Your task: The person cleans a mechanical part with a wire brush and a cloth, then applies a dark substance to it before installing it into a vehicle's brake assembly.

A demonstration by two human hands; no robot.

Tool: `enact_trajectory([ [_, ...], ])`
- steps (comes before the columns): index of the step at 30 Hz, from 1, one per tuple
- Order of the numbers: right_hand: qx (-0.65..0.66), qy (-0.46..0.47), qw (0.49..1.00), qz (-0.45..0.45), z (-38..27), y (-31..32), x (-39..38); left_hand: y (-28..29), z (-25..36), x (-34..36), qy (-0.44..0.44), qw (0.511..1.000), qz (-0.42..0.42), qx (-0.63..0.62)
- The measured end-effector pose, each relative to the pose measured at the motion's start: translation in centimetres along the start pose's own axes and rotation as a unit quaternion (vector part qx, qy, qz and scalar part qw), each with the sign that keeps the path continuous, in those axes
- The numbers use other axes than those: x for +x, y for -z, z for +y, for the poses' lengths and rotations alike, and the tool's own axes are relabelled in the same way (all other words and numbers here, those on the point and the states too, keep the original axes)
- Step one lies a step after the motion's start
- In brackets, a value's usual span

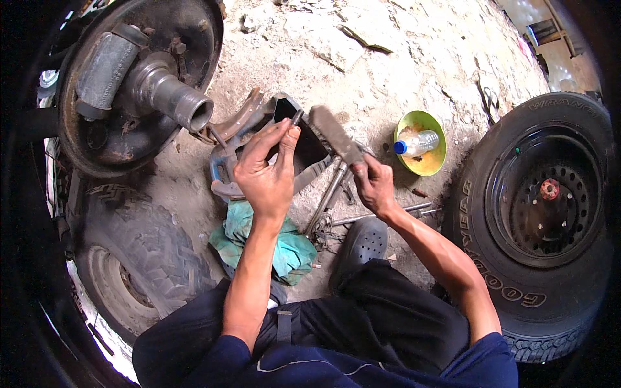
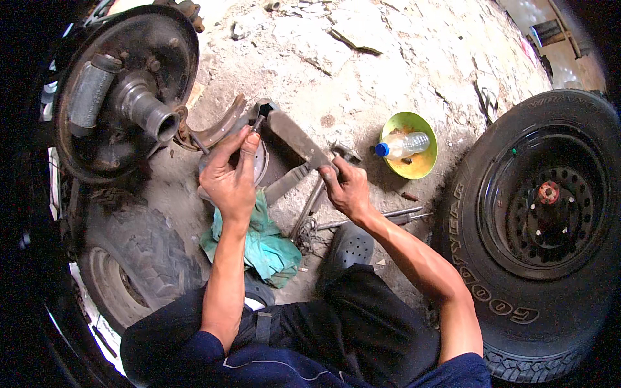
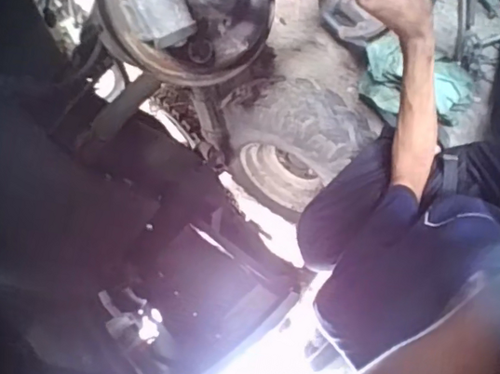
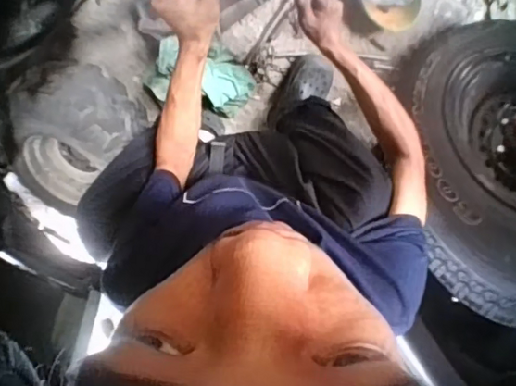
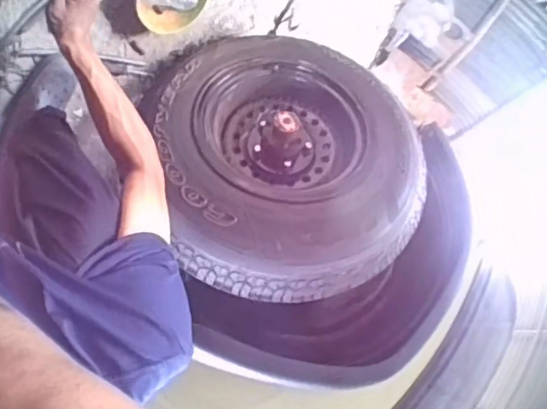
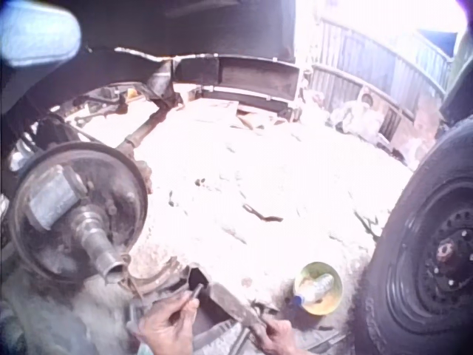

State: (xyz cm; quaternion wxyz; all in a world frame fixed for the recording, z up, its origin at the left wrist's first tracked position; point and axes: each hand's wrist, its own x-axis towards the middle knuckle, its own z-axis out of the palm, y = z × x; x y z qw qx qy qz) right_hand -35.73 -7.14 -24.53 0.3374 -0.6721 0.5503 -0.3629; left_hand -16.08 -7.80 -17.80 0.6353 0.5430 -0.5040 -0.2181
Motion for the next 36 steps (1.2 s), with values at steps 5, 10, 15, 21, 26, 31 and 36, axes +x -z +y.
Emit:
enact_trajectory([
  [5, -0.035, 0.082, 0.996, 0.008, -0.9, -0.4, 0.2, 0.0, 0.5, 0.0, -0.006, 0.999, 0.031, -0.021],
  [10, 0.047, -0.028, 0.998, 0.026, 0.1, -0.5, 0.0, 0.1, -0.6, -0.1, -0.032, 0.999, 0.003, 0.012],
  [15, 0.018, 0.046, 0.999, 0.02, -0.6, -1.1, -0.6, 0.1, -0.1, 0.0, 0.006, 1.0, 0.021, -0.018],
  [21, 0.065, 0.042, 0.996, 0.04, -3.2, -0.6, 1.5, 0.8, -0.8, -0.3, 0.03, 0.999, 0.023, -0.034],
  [26, 0.003, 0.001, 1.0, 0.006, -0.5, -1.0, -0.9, 0.0, -0.4, -0.1, 0.012, 1.0, 0.024, -0.014],
  [31, 0.058, 0.027, 0.998, 0.028, -2.7, -1.1, 1.0, 0.6, -0.5, -0.2, -0.052, 0.997, 0.01, 0.056],
  [36, 0.025, 0.0, 1.0, -0.001, 0.5, -1.6, -0.5, 0.2, -1.0, 0.3, -0.049, 0.998, 0.023, 0.024],
])
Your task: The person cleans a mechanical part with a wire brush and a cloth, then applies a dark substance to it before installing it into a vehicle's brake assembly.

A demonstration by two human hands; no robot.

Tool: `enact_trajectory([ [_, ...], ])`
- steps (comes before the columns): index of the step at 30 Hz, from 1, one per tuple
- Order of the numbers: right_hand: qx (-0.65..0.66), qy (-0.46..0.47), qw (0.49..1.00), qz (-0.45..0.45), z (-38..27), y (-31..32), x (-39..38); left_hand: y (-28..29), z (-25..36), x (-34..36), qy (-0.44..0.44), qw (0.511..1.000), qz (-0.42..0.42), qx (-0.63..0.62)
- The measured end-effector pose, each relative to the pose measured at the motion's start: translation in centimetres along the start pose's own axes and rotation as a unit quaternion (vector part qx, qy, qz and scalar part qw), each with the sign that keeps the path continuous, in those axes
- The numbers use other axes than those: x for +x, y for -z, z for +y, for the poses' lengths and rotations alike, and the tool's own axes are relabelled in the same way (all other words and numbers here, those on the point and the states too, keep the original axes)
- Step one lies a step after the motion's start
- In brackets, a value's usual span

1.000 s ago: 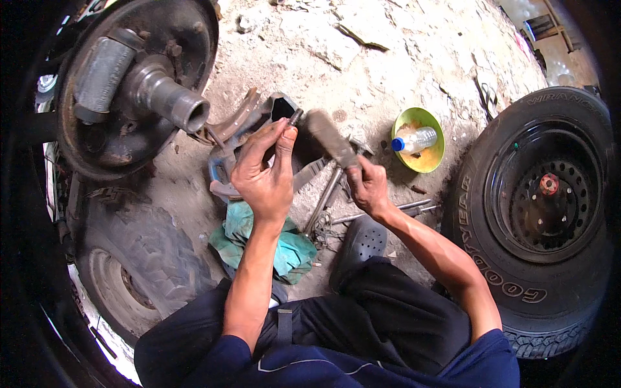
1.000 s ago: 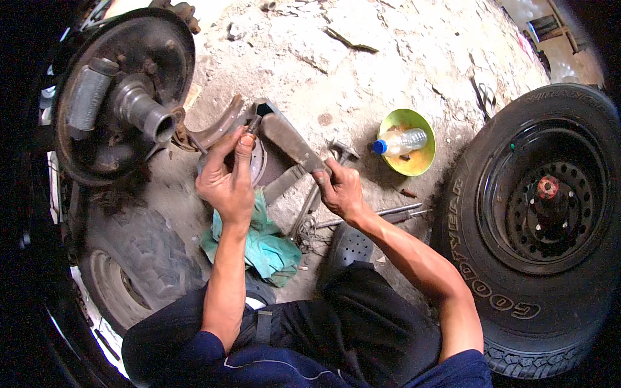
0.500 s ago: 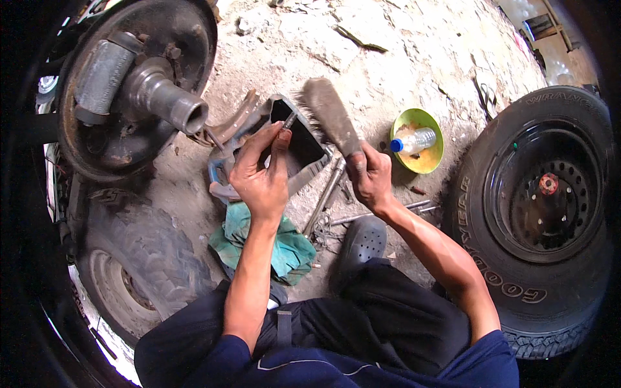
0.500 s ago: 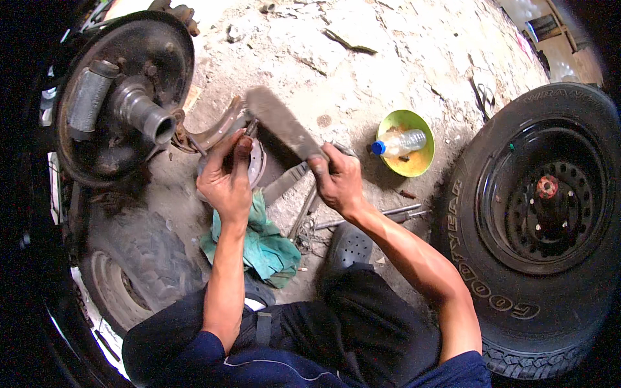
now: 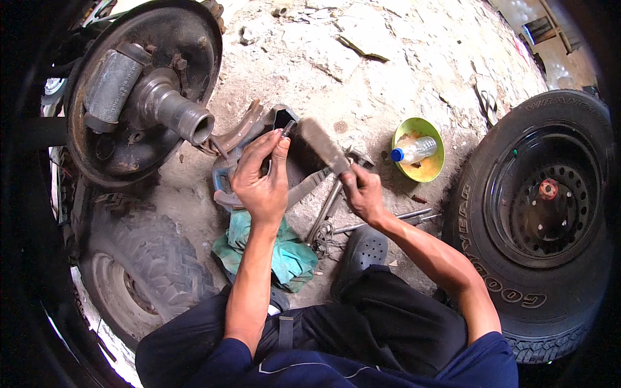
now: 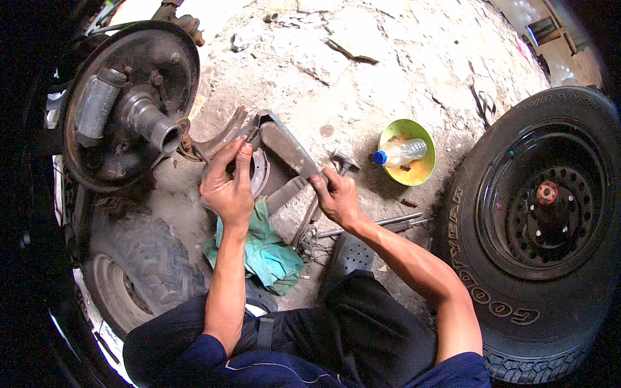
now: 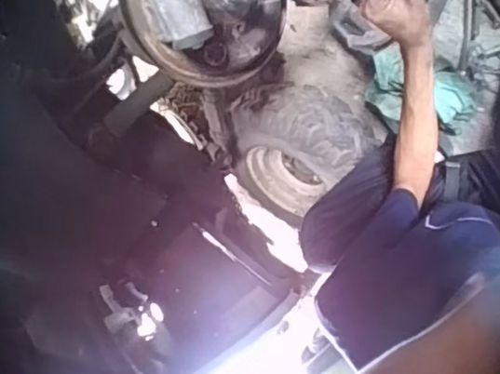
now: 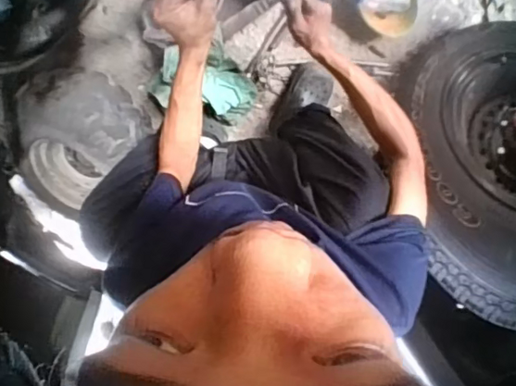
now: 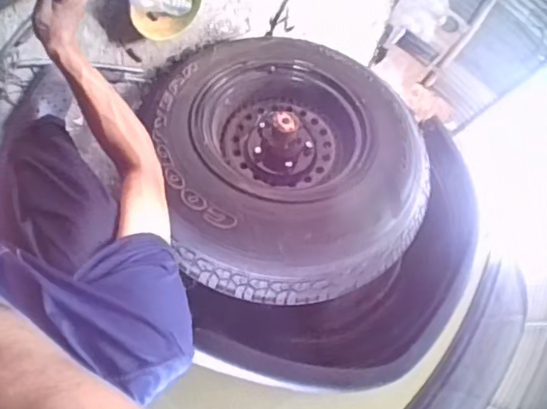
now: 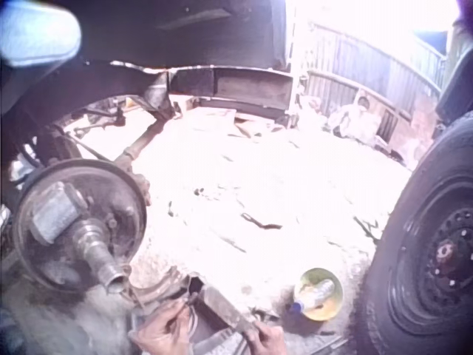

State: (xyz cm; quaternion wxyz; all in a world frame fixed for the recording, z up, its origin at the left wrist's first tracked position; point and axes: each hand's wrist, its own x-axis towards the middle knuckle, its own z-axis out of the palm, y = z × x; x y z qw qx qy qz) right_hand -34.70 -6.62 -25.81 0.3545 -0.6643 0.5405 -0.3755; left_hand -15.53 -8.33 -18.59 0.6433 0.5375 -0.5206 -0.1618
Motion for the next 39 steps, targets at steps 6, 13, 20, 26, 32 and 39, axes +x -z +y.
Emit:
enact_trajectory([
  [6, -0.03, 0.075, 0.996, 0.031, -0.1, -0.7, 0.2, -0.1, 1.0, 0.3, -0.017, 1.0, -0.006, 0.003],
  [13, 0.062, 0.023, 0.997, 0.032, -3.4, 0.4, 2.3, 0.6, 0.2, 0.3, 0.042, 0.999, -0.023, -0.006],
  [20, 0.013, 0.011, 0.999, 0.039, -0.5, 0.1, -0.2, 0.4, -0.9, -0.1, 0.105, 0.991, -0.033, -0.08],
  [26, 0.041, -0.003, 0.999, 0.014, 0.9, -1.0, -1.9, 0.3, 0.8, 0.5, 0.086, 0.988, -0.034, -0.121],
  [32, 0.111, -0.015, 0.993, 0.032, -3.4, 0.1, 0.9, 1.0, 0.8, 0.6, 0.09, 0.987, -0.042, -0.126],
  [39, 0.05, -0.029, 0.998, -0.002, -0.5, -0.6, -2.3, 1.2, 1.1, 1.5, 0.079, 0.989, -0.034, -0.118],
])
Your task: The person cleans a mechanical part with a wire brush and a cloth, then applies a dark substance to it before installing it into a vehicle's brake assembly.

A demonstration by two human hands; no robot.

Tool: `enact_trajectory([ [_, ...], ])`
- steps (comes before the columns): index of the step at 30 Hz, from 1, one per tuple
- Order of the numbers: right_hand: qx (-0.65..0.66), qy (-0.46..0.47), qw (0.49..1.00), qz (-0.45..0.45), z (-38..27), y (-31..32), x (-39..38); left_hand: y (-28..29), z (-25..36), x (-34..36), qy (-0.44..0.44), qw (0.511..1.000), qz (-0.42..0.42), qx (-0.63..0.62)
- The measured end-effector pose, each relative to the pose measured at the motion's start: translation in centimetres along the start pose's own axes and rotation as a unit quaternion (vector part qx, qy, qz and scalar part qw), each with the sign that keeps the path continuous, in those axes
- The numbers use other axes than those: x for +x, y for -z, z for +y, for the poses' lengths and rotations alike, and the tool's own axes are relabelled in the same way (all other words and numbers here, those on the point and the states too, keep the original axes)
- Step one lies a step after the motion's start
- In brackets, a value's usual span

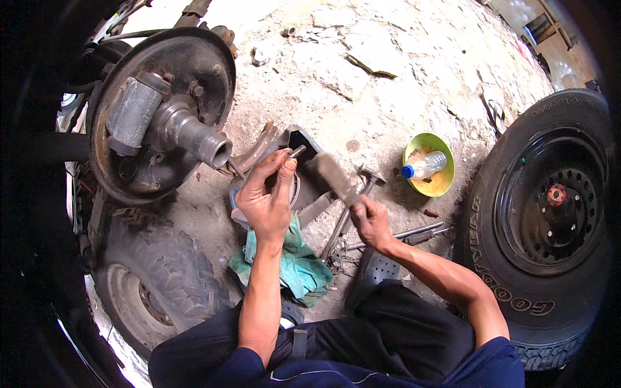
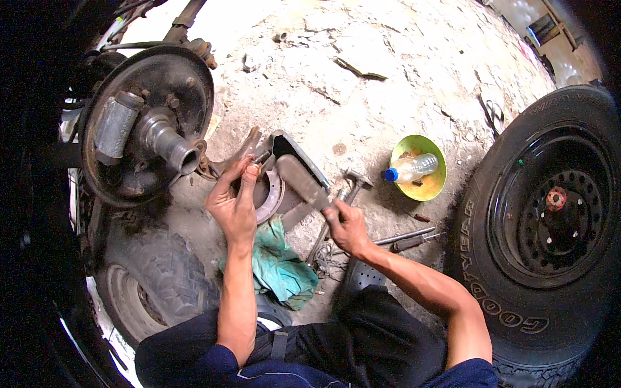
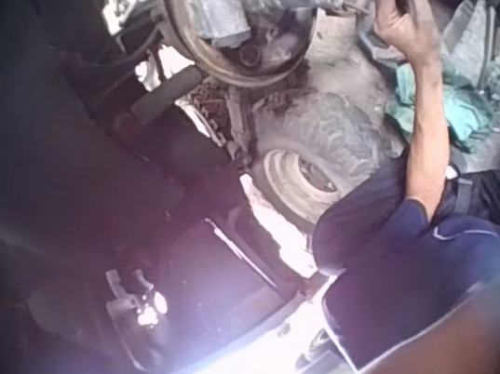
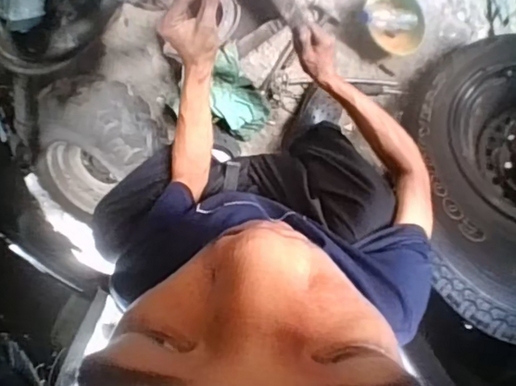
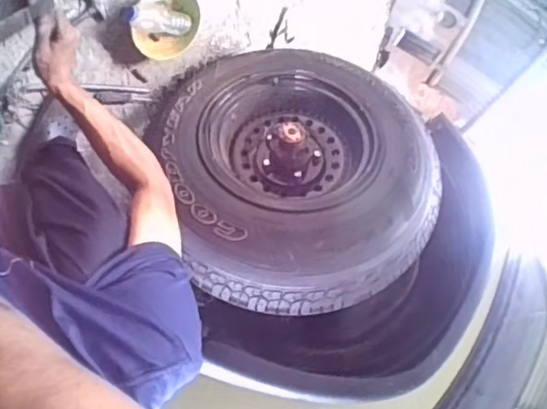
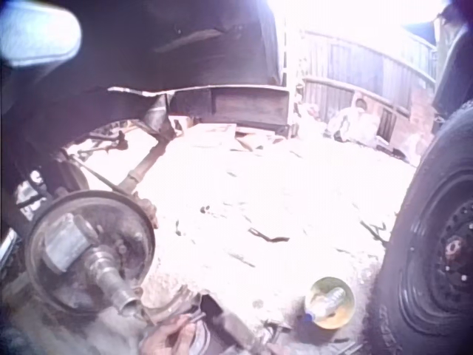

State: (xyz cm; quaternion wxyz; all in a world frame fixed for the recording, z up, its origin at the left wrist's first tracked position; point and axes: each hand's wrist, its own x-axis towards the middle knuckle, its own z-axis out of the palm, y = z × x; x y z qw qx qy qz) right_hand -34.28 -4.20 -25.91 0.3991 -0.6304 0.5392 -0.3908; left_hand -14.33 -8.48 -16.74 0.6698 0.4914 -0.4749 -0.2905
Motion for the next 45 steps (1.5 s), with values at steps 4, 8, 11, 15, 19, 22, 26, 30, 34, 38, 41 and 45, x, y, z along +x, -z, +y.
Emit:
enact_trajectory([
  [4, 0.064, 0.012, 0.994, 0.086, -2.5, 0.7, 3.8, -0.1, -0.7, -0.6, 0.044, 0.997, -0.003, -0.056],
  [8, 0.203, -0.099, 0.973, 0.036, -7.2, 1.6, 6.7, -0.7, -0.7, -1.0, 0.078, 0.989, -0.044, -0.116],
  [11, 0.287, -0.133, 0.948, -0.016, -10.3, 2.1, 8.1, -1.3, 0.2, -1.2, 0.13, 0.983, -0.064, -0.116],
  [15, 0.348, -0.125, 0.928, -0.052, -10.0, 2.3, 8.5, -1.7, -0.1, -1.3, 0.101, 0.987, -0.072, -0.106],
  [19, 0.347, -0.098, 0.932, -0.037, -9.7, 2.3, 8.6, -1.4, -0.3, -1.3, 0.117, 0.981, -0.101, -0.114],
  [22, 0.322, -0.068, 0.943, -0.044, -9.3, 2.9, 9.1, -1.6, 0.9, -1.0, 0.227, 0.955, -0.104, -0.162],
  [26, 0.308, -0.048, 0.948, -0.064, -9.3, 3.7, 9.5, -1.2, 1.2, -0.8, 0.348, 0.903, -0.159, -0.198],
  [30, 0.269, -0.024, 0.958, -0.093, -9.8, 3.9, 9.7, -1.2, 1.1, -0.8, 0.423, 0.853, -0.115, -0.284],
  [34, 0.245, -0.007, 0.968, -0.054, -9.6, 4.1, 9.7, -1.2, 0.7, -0.8, 0.421, 0.847, -0.072, -0.315],
  [38, -0.042, 0.082, 0.996, 0.012, -5.8, 4.6, 8.2, -1.3, 0.3, -0.6, 0.396, 0.856, -0.014, -0.332],
  [41, -0.065, 0.073, 0.995, -0.031, -4.3, 3.9, 6.9, -1.3, 0.1, -0.6, 0.347, 0.881, 0.017, -0.32],
  [45, -0.074, 0.051, 0.994, -0.064, -4.1, 3.5, 6.3, -1.5, 0.1, -0.8, 0.258, 0.925, 0.019, -0.279],
])
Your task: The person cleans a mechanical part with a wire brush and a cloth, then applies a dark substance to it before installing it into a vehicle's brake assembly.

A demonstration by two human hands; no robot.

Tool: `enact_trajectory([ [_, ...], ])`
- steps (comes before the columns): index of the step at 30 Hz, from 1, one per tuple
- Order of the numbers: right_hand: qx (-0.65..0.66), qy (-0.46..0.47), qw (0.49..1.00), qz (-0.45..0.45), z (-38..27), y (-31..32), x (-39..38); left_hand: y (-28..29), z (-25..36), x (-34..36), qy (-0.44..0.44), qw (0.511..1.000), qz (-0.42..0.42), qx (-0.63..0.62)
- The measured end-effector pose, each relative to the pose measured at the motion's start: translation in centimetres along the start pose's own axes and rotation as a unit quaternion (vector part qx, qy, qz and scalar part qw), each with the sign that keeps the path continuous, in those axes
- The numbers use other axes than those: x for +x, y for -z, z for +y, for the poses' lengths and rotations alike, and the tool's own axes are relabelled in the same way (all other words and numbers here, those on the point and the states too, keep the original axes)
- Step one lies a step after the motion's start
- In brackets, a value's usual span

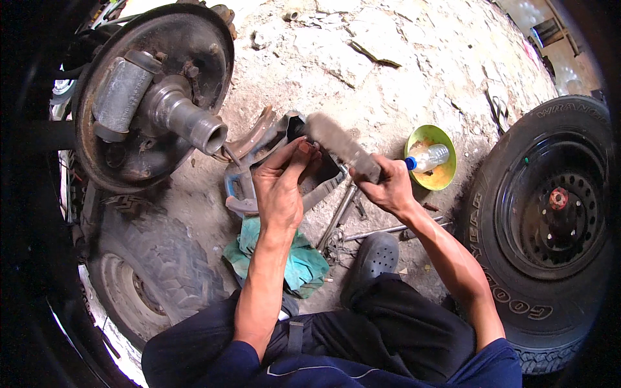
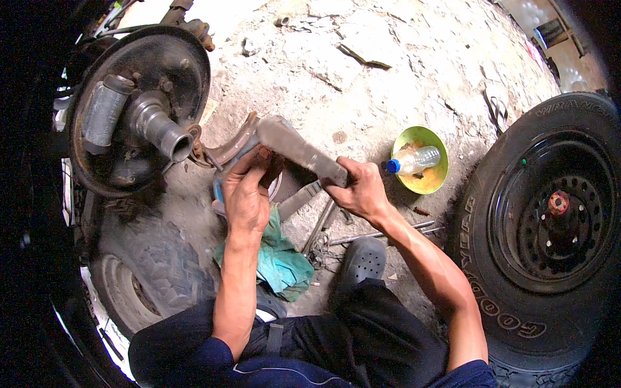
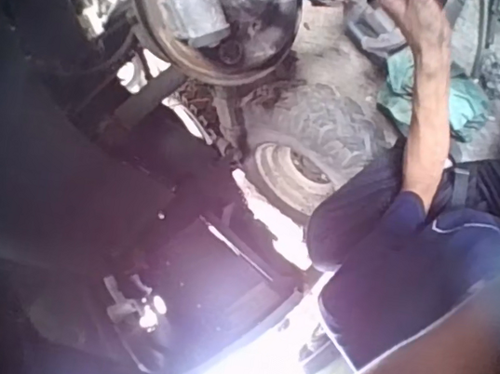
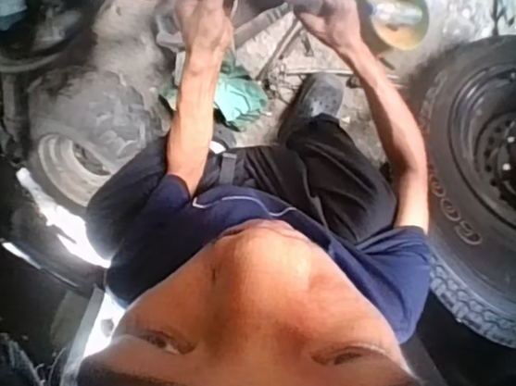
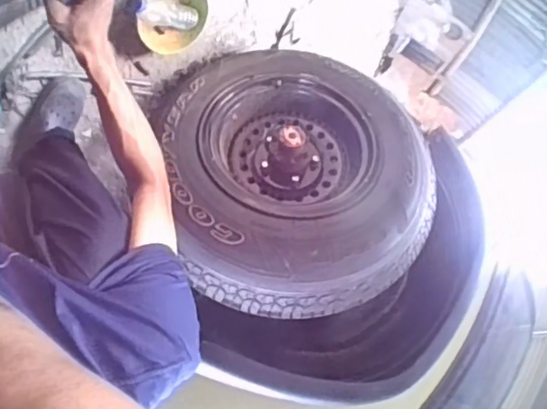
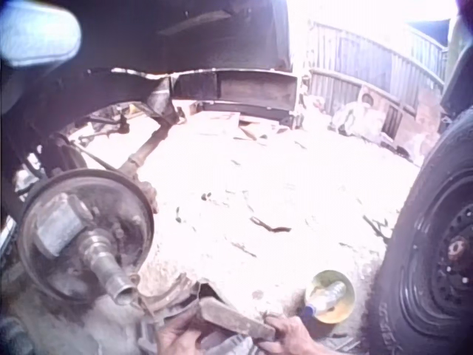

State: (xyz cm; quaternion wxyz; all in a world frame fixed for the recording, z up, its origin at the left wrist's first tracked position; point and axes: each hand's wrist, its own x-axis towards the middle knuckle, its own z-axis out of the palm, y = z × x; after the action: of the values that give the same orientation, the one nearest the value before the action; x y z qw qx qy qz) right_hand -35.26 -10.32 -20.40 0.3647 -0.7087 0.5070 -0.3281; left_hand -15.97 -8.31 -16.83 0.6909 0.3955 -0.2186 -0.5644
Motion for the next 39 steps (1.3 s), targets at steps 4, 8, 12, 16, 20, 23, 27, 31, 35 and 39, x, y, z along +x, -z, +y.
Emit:
enact_trajectory([
  [4, -0.014, -0.009, 1.0, 0.018, 3.7, -0.4, -1.4, 0.0, 0.3, 0.2, 0.0, 1.0, 0.007, 0.029],
  [8, -0.005, 0.0, 0.999, 0.044, 2.1, -0.1, -0.5, 0.2, 0.4, 0.3, -0.022, 0.996, 0.006, 0.086],
  [12, -0.004, -0.006, 1.0, 0.022, 2.0, -1.7, -1.0, 0.0, 0.1, 0.0, -0.052, 0.994, 0.016, 0.096],
  [16, 0.001, -0.014, 0.999, 0.044, 2.8, -1.7, -1.3, 0.5, -0.3, 0.6, -0.084, 0.985, 0.022, 0.15],
  [20, -0.018, 0.007, 0.999, 0.046, 1.4, -1.5, -0.8, 0.1, 0.3, 0.1, -0.096, 0.981, 0.014, 0.167],
  [23, -0.002, -0.042, 0.999, 0.031, 2.7, -1.8, -2.1, 0.0, 0.5, 0.2, -0.106, 0.974, 0.012, 0.199],
  [27, -0.022, -0.021, 0.998, 0.048, 0.3, -1.0, -0.6, 1.0, 0.3, 0.5, -0.112, 0.975, -0.006, 0.194],
  [31, 0.01, -0.015, 0.999, 0.049, 1.9, -2.7, -1.8, -0.6, 0.5, -0.1, -0.122, 0.969, 0.024, 0.212],
  [35, -0.006, -0.044, 0.998, 0.037, 1.0, -0.9, -1.6, 0.0, 0.5, 0.0, -0.089, 0.975, 0.027, 0.203],
  [39, -0.013, -0.016, 1.0, 0.02, -0.1, -1.9, -0.8, 0.0, 0.6, -0.2, -0.172, 0.955, 0.01, 0.24],
])
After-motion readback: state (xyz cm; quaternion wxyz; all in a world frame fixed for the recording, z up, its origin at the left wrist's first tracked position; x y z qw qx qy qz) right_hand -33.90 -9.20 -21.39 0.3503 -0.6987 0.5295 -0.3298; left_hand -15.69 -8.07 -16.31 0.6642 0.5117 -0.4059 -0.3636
